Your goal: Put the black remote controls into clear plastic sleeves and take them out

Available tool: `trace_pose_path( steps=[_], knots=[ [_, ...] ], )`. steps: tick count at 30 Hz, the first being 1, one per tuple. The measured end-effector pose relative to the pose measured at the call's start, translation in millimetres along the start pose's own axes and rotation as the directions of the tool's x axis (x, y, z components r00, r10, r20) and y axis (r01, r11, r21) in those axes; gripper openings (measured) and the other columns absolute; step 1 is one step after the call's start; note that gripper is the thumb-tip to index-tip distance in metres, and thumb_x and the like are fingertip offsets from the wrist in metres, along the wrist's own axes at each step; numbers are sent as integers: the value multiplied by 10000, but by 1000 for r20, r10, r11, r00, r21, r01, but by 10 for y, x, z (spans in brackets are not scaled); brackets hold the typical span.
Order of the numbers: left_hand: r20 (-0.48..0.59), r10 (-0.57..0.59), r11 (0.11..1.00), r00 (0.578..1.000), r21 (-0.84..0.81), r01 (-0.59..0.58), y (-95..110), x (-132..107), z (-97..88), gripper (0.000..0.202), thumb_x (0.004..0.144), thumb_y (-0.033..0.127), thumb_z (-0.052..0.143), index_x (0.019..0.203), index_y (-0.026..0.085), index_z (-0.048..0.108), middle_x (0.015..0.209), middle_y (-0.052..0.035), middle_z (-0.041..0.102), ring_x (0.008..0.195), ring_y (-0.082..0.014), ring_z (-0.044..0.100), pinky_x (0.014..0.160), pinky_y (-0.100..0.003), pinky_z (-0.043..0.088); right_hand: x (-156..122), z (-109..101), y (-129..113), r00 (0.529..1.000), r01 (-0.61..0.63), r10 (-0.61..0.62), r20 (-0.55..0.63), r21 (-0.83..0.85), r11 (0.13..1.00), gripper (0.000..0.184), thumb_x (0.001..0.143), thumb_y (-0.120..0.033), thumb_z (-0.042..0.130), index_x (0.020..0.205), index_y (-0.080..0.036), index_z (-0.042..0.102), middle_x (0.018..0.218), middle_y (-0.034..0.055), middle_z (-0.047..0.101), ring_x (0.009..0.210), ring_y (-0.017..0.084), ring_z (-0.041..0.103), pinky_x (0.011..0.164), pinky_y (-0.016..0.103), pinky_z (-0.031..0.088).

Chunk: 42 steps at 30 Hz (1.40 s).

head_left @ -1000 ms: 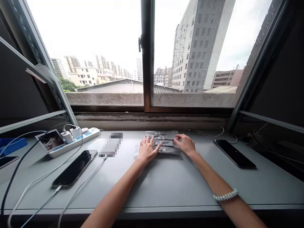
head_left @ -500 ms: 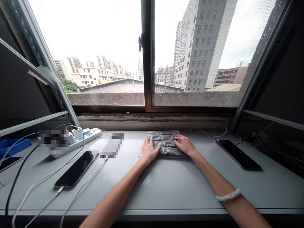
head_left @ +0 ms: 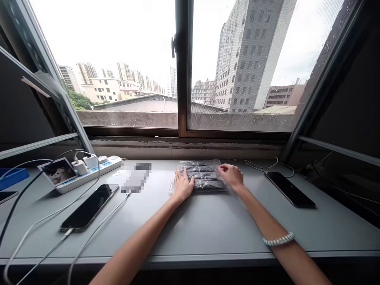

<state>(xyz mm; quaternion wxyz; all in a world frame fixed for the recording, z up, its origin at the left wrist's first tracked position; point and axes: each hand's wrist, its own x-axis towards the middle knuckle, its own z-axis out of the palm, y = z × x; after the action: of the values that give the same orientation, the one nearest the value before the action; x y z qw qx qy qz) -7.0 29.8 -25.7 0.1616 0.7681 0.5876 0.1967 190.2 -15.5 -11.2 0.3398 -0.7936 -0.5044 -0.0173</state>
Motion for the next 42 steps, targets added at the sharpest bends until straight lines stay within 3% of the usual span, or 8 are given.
trace_pose_path(
  steps=[3,9,14,18,23,26,30,42],
  knots=[
    [-1,-9,1000,1000,13,9,1,-34,-25,623,881,366,304,1417,91,143,1495,-195,40,1370,-323,31,1104,-440,131,21,-47,31,1000,-27,27,-7,-1,1000,272,785,-429,484,793,-265,701,750,12,684,729,177,589,544,250,302],
    [-40,4,1000,999,29,-3,-23,-25,-41,604,880,314,276,1424,131,88,1499,-180,-13,1372,-307,-33,1073,-551,110,-40,-51,-11,980,172,-166,-107,54,984,431,828,-474,404,606,-232,683,531,2,602,567,136,525,540,237,280],
    [-16,48,999,999,24,-48,-49,17,13,569,885,277,242,1425,150,116,1504,-159,53,1380,-282,12,1075,-554,96,-70,16,6,971,217,-208,-115,71,974,441,833,-450,405,570,-221,676,496,0,584,543,130,512,545,225,275],
    [-95,44,999,994,0,-44,-115,64,-27,621,895,417,239,1426,124,106,1491,-163,140,1378,-281,78,1085,-532,121,-17,18,76,981,153,-146,-128,51,987,419,837,-435,404,609,-235,693,523,12,601,601,151,540,553,233,282],
    [-365,-69,997,928,8,78,-357,189,-215,641,892,459,219,1420,101,152,1488,-151,165,1378,-273,100,1104,-472,143,114,-2,262,994,-84,84,-71,-2,996,313,827,-410,421,824,-258,695,767,33,681,745,185,586,565,250,306],
    [-306,-152,978,940,93,189,-501,245,-258,587,886,327,259,1408,66,195,1481,-151,192,1373,-279,123,1102,-451,163,166,21,424,977,-198,203,64,-81,977,284,804,-300,445,1006,-261,640,919,40,680,839,196,600,612,255,355],
    [-154,-126,951,980,261,163,-573,249,-218,529,876,261,244,1373,87,297,1464,-145,250,1362,-263,179,1093,-464,162,178,48,558,957,-223,250,148,-177,959,316,778,-201,435,1034,-231,618,1006,72,656,913,221,595,677,290,393],
    [-97,-85,939,992,324,112,-518,232,-211,534,862,266,209,1319,54,386,1428,-204,296,1339,-313,219,1057,-541,166,182,-4,522,922,63,9,388,-172,983,356,806,-418,448,1121,-282,545,838,16,650,831,218,606,688,306,371]
  ],
)
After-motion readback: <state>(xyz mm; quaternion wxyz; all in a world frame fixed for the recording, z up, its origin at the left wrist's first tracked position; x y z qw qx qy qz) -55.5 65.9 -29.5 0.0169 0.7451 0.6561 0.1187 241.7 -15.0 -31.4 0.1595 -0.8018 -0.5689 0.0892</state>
